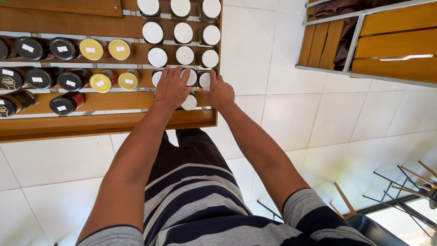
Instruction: Pick up jars from a display shelf and wipe them with a cloth to clean them.
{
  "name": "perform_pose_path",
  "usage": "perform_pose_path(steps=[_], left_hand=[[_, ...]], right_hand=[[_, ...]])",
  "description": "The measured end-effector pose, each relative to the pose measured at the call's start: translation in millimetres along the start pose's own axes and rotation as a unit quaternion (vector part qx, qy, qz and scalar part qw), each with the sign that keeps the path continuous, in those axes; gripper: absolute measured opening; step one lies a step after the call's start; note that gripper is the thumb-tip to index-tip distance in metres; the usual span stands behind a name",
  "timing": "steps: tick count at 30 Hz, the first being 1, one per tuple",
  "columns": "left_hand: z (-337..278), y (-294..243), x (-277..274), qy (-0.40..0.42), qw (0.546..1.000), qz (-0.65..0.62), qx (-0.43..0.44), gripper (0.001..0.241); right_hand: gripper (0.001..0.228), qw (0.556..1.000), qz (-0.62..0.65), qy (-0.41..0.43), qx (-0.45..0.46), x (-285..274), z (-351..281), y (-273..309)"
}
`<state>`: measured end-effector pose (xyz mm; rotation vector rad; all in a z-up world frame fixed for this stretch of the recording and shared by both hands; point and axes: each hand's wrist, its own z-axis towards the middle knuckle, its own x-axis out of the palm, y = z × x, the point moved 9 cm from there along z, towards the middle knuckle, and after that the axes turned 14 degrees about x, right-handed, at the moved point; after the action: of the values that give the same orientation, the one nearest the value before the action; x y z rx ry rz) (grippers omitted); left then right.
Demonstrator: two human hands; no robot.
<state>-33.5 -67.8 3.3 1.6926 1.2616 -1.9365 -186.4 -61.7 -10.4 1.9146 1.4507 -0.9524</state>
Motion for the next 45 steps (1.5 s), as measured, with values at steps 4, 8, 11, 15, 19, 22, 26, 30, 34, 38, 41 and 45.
perform_pose_path(steps=[4, 8, 11, 15, 19, 22, 26, 30, 34, 38, 41, 45], left_hand=[[-30, -22, -55, -0.118, 0.993, -0.024, -0.001, 0.057], [-79, -36, -95, -0.202, 0.977, -0.039, -0.055, 0.040], [-120, -43, -96, -0.202, 0.974, -0.045, -0.092, 0.033], [-165, -40, -83, -0.174, 0.972, -0.055, -0.149, 0.029], [-196, -37, -68, -0.149, 0.970, -0.058, -0.182, 0.031], [-210, -38, -62, -0.140, 0.967, -0.077, -0.199, 0.030], [-218, -35, -61, -0.125, 0.960, -0.087, -0.236, 0.030], [-222, -35, -68, -0.131, 0.958, -0.089, -0.241, 0.031], [-219, -30, -77, -0.143, 0.957, -0.094, -0.236, 0.029], [-212, -27, -88, -0.158, 0.960, -0.104, -0.208, 0.030], [-200, -24, -99, -0.164, 0.960, -0.124, -0.190, 0.030], [-180, -20, -129, -0.199, 0.949, -0.173, -0.171, 0.031]], right_hand=[[0.092, 0.999, 0.018, 0.015, 0.023, -13, -6, 0], [0.064, 0.995, 0.073, -0.062, 0.029, -30, 8, -20], [0.055, 0.993, 0.081, -0.078, 0.021, -48, 20, -20], [0.069, 0.997, 0.049, -0.050, -0.021, -68, 40, 10], [0.074, 0.999, 0.024, -0.035, -0.024, -52, 61, 19], [0.069, 1.000, -0.002, -0.012, -0.003, -45, 65, 21], [0.068, 0.999, 0.002, -0.026, -0.021, -46, 67, 22], [0.068, 0.996, 0.039, -0.068, -0.047, -53, 59, 20], [0.062, 0.995, 0.045, -0.080, -0.039, -65, 47, 14], [0.067, 0.986, 0.079, -0.129, -0.069, -101, 18, 15], [0.066, 0.979, 0.095, -0.162, -0.083, -133, -10, 12], [0.063, 0.970, 0.100, -0.205, -0.088, -184, -61, 11]])
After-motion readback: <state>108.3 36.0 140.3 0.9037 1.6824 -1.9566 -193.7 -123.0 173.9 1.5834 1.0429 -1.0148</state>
